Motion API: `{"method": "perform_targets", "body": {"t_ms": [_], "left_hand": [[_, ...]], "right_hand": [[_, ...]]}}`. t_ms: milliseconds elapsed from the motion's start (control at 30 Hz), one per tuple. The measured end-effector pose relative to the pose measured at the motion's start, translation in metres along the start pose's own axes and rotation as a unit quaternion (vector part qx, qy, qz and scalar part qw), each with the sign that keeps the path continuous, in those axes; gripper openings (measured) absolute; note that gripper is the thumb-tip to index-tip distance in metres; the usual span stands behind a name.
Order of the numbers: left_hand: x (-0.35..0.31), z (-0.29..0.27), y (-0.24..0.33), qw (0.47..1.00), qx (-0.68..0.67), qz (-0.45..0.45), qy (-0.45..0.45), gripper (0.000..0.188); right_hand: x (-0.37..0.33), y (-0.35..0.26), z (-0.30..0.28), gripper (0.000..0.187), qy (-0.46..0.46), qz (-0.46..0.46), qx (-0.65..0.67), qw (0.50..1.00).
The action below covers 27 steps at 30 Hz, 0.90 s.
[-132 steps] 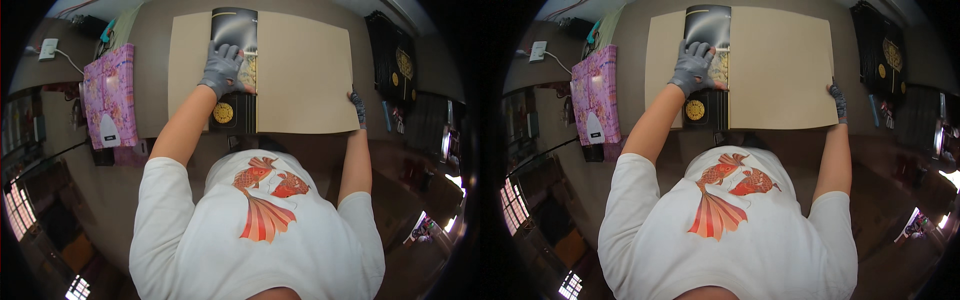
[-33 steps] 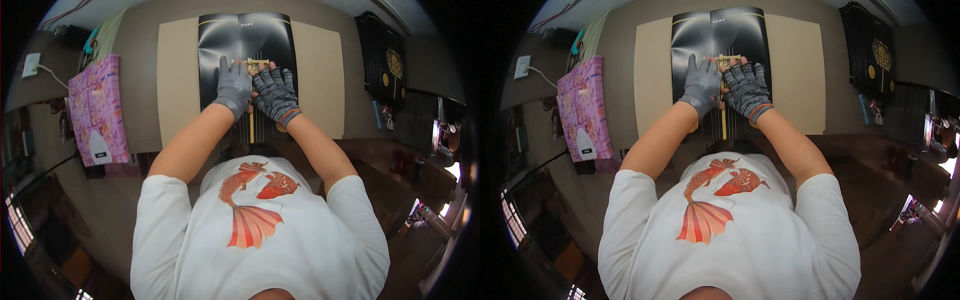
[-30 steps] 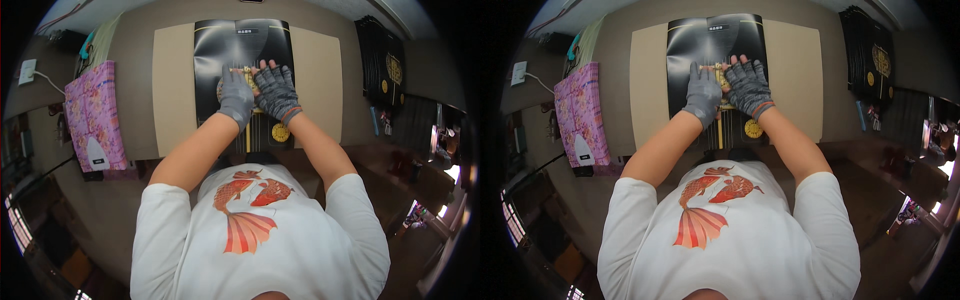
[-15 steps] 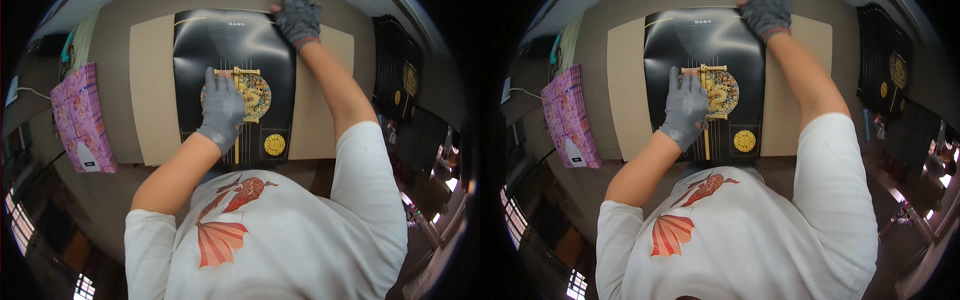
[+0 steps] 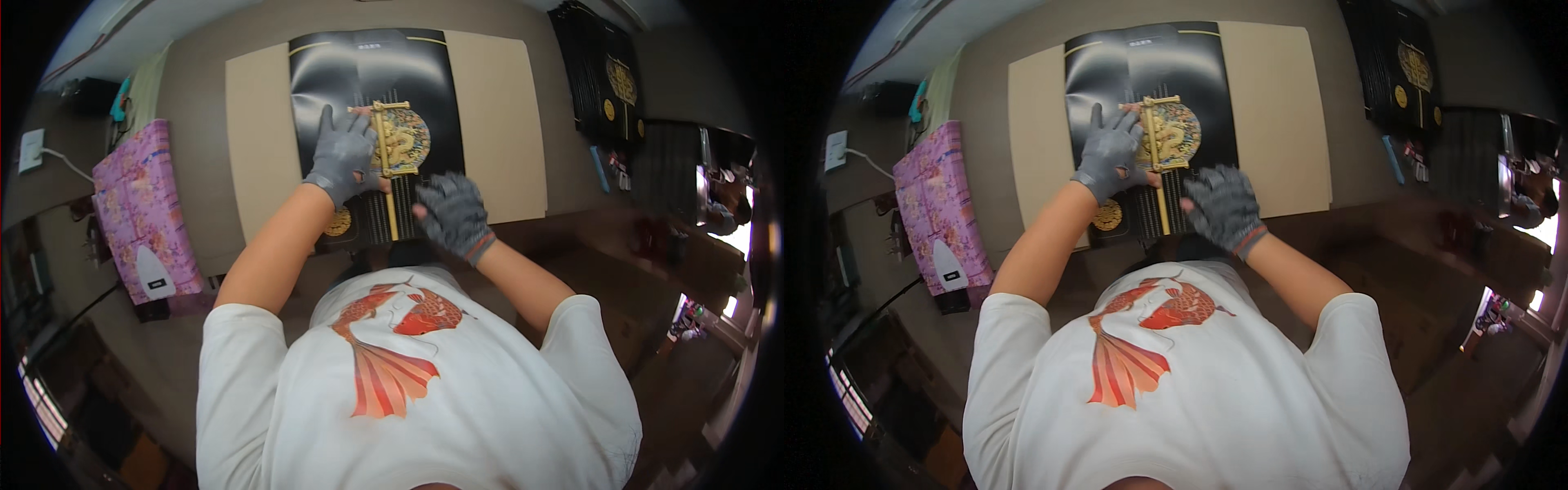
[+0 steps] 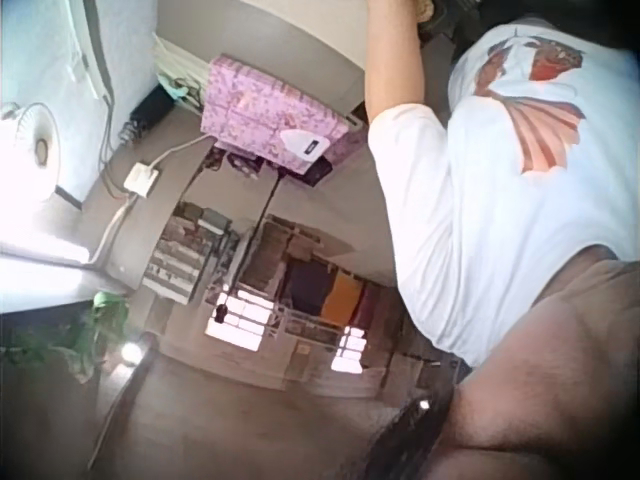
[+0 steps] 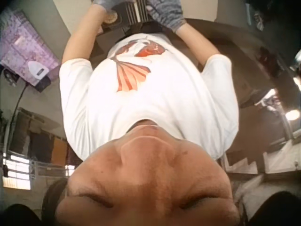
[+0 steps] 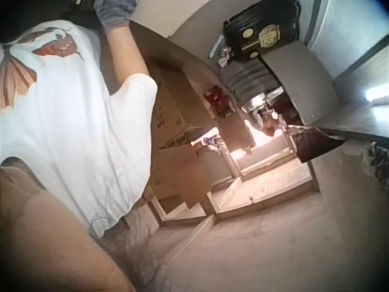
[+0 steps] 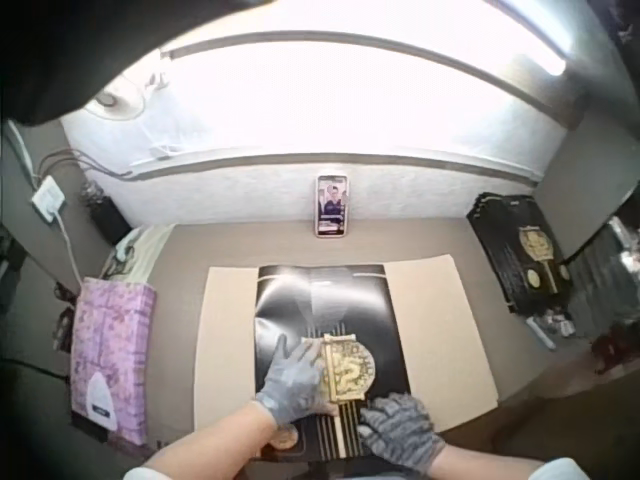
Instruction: The person folds flat cardboard sheets into boxes by hand, presses down on the folded edges, and stacks the finished boxes to the side. The person then touches the screen of a smartphone propped on the table.
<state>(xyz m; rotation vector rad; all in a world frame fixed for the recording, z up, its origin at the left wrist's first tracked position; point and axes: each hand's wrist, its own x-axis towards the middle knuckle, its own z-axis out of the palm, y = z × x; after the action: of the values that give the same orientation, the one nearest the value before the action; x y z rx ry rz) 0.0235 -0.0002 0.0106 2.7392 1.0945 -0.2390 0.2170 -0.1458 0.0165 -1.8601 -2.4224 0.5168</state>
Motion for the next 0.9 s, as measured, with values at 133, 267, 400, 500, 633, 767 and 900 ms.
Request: {"method": "perform_targets", "body": {"t_ms": [133,267,400,500,633,767,900], "left_hand": [[0.000,0.002,-0.006,0.999,-0.013,0.033,-0.008,0.118],[0.002,0.025,-0.053,0.980,-0.080,0.165,0.075,0.109],[0.024,0.027,-0.095,0.954,-0.055,0.264,0.129,0.092],[0.067,0.020,-0.120,0.960,-0.010,0.236,0.151,0.093],[0.128,0.013,-0.155,0.967,0.054,0.169,0.181,0.087],[0.172,0.016,-0.183,0.968,0.070,0.105,0.215,0.086],[0.159,0.007,-0.171,0.966,0.031,0.064,0.247,0.089]], "right_hand": [[0.093,0.011,0.039,0.050,0.193,0.057,-0.028,0.979],[0.118,0.005,0.058,0.064,0.168,0.097,-0.092,0.977],[0.118,0.003,0.058,0.065,0.156,0.093,-0.064,0.981],[0.117,-0.003,0.048,0.065,0.117,0.111,-0.065,0.985],[0.116,-0.003,0.046,0.067,0.088,0.116,-0.050,0.988],[0.117,-0.003,0.049,0.068,0.099,0.098,-0.050,0.989],[0.119,-0.001,0.048,0.066,0.124,0.101,-0.048,0.986]]}}
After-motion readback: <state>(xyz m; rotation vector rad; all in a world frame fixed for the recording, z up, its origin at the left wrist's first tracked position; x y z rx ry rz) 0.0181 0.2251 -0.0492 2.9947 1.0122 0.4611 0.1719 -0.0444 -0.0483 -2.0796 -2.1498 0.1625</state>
